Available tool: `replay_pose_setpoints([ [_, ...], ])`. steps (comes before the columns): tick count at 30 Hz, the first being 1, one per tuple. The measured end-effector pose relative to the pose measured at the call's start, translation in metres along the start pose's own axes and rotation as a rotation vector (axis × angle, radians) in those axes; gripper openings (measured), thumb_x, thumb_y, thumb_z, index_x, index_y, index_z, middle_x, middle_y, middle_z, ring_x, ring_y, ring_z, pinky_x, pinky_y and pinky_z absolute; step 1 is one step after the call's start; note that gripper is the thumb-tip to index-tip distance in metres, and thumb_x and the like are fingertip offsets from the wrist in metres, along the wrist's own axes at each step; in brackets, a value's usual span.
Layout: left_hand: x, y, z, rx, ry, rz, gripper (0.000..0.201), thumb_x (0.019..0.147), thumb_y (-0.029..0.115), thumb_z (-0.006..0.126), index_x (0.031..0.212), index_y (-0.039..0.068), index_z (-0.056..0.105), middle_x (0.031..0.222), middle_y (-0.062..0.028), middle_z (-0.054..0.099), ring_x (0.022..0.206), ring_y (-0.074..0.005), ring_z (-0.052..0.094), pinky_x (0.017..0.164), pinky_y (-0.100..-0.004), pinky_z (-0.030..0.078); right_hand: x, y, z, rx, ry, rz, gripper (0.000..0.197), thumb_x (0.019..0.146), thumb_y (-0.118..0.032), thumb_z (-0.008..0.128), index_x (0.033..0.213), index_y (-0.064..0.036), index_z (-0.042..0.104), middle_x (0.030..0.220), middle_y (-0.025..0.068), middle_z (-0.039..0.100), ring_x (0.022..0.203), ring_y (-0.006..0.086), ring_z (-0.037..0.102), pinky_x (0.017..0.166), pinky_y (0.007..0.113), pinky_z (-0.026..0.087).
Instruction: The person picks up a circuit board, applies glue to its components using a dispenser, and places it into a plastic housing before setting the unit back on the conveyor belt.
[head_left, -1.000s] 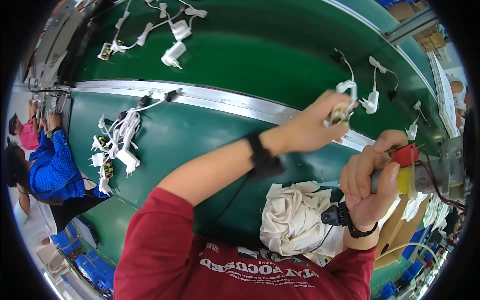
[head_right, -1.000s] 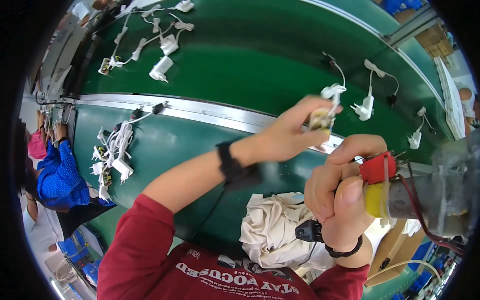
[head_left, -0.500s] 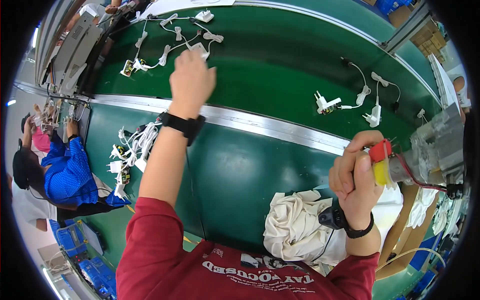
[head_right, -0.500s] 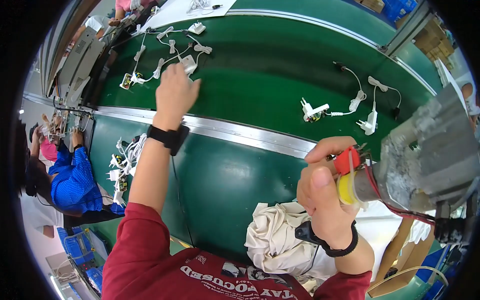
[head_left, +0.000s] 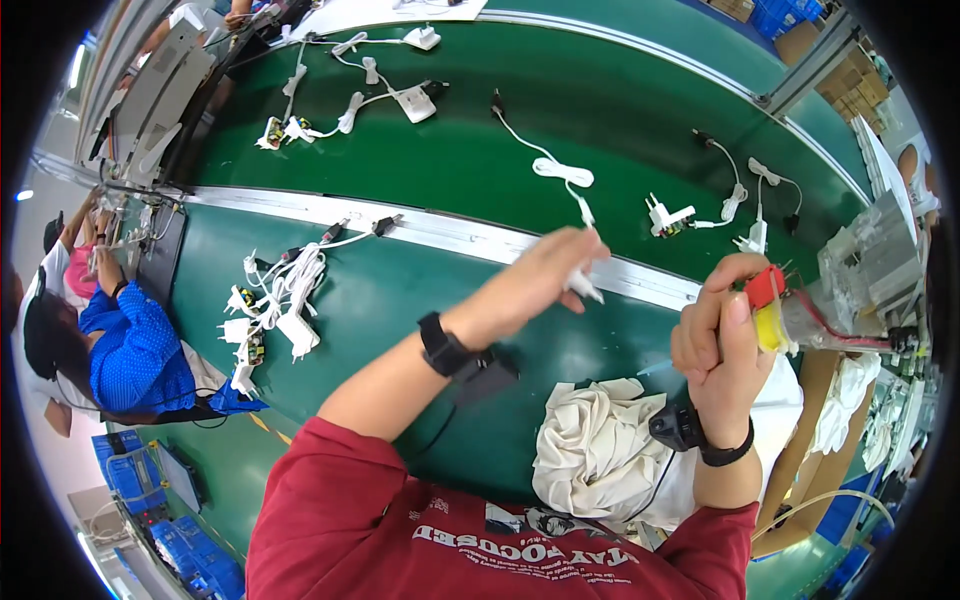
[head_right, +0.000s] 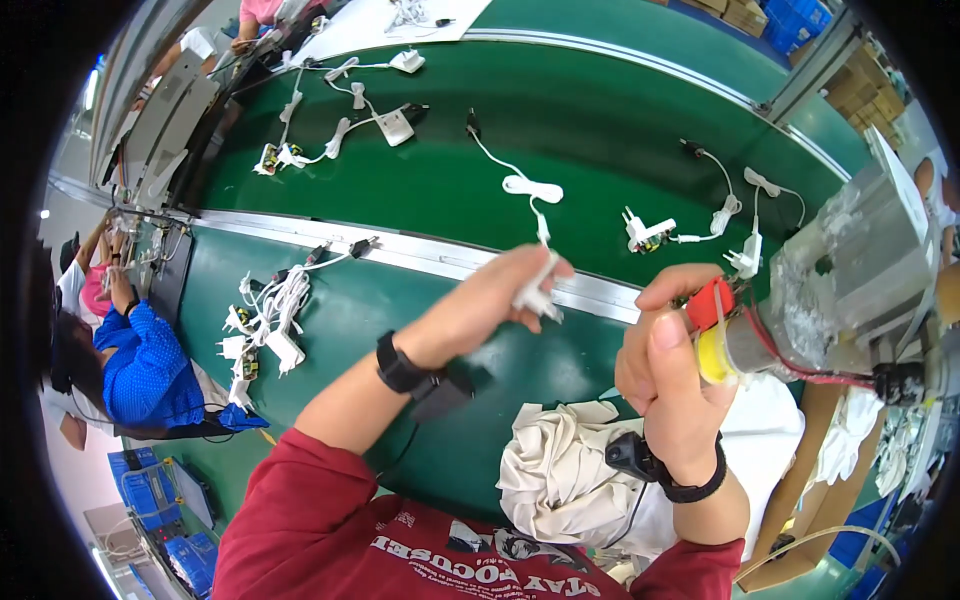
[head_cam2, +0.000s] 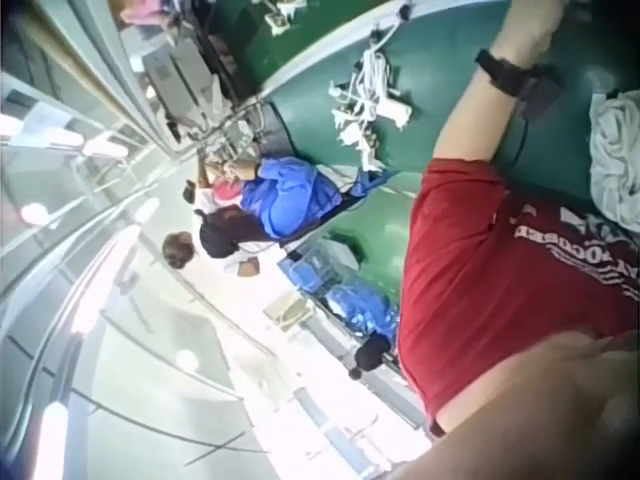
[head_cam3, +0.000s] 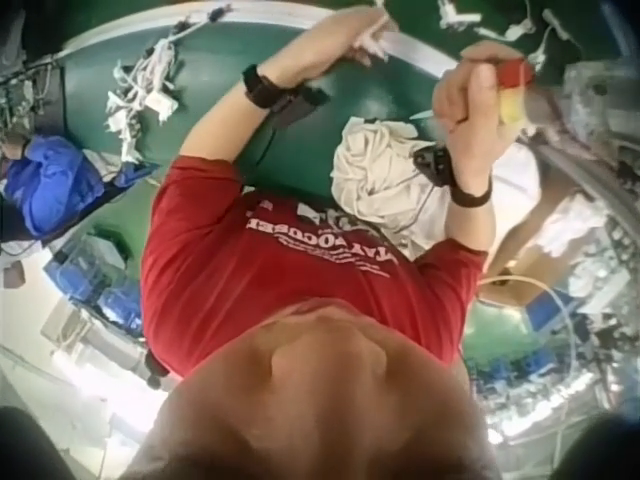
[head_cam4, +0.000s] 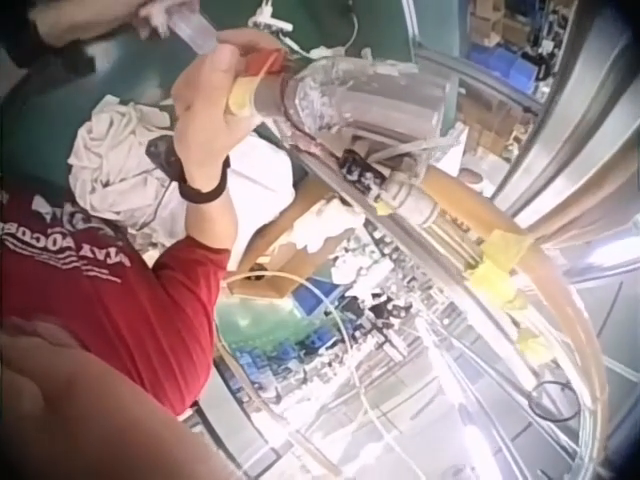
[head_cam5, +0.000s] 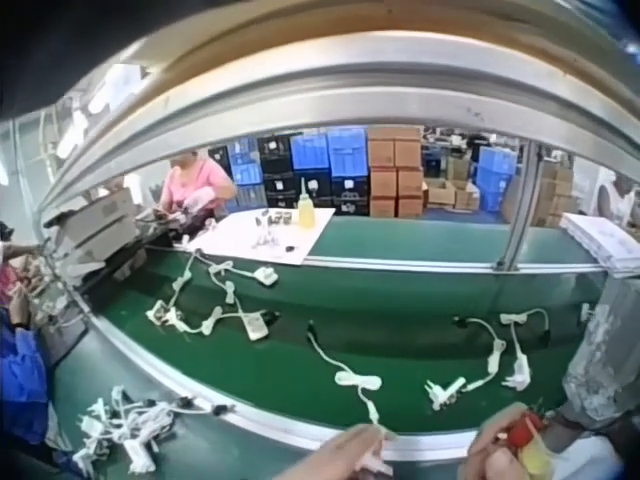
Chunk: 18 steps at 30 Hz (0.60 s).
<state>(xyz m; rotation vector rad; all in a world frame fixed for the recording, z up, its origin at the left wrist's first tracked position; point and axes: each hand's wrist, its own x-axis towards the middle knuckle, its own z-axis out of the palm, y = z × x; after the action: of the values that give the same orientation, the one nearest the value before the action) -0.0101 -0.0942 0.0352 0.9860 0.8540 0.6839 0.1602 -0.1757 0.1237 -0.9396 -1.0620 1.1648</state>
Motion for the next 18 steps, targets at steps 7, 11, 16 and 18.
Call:
replay_pose_setpoints([
  [7,-0.003,-0.048,0.041,-0.036,-0.241,-0.314,0.039,0.093,0.019,0.055,0.126,0.007,0.038,0.11,-0.0094,0.057,0.097,-0.0118,0.059,0.058,-0.0218,0.052,0.028,0.018,-0.028,-0.069,0.088,0.011,0.029,0.097,-0.033,0.045,0.102,-0.0049,0.041,0.051,-0.004,0.03,0.037,0.0046,0.024,0.036,0.022,0.02],
  [11,0.014,-0.075,0.042,-0.277,-0.527,-0.29,0.042,0.093,0.012,0.052,0.13,0.007,0.032,0.12,-0.0129,0.054,0.106,-0.0165,0.057,0.067,-0.0253,0.056,0.041,0.04,-0.04,-0.087,0.084,0.007,0.029,0.097,-0.034,0.043,0.1,-0.006,0.04,0.051,-0.0039,0.03,0.037,0.005,0.024,0.037,0.022,0.02],
  [16,0.017,-0.093,0.036,-0.423,-0.545,-0.209,0.042,0.093,0.006,0.049,0.131,0.004,0.032,0.12,-0.0116,0.053,0.109,-0.0176,0.056,0.074,-0.0309,0.057,0.046,0.06,-0.042,-0.054,0.013,-0.002,0.027,0.097,-0.035,0.042,0.094,-0.0083,0.037,0.05,-0.0033,0.032,0.037,0.0049,0.025,0.036,0.022,0.021],
  [18,0.018,-0.097,0.03,-0.422,-0.554,-0.183,0.043,0.093,0.004,0.049,0.132,0.004,0.031,0.121,-0.0115,0.052,0.111,-0.0181,0.055,0.078,-0.0327,0.057,0.048,0.064,-0.04,-0.052,0.006,0.019,0.027,0.098,-0.034,0.042,0.092,-0.0089,0.036,0.05,-0.0031,0.032,0.037,0.0049,0.025,0.036,0.022,0.021],
])
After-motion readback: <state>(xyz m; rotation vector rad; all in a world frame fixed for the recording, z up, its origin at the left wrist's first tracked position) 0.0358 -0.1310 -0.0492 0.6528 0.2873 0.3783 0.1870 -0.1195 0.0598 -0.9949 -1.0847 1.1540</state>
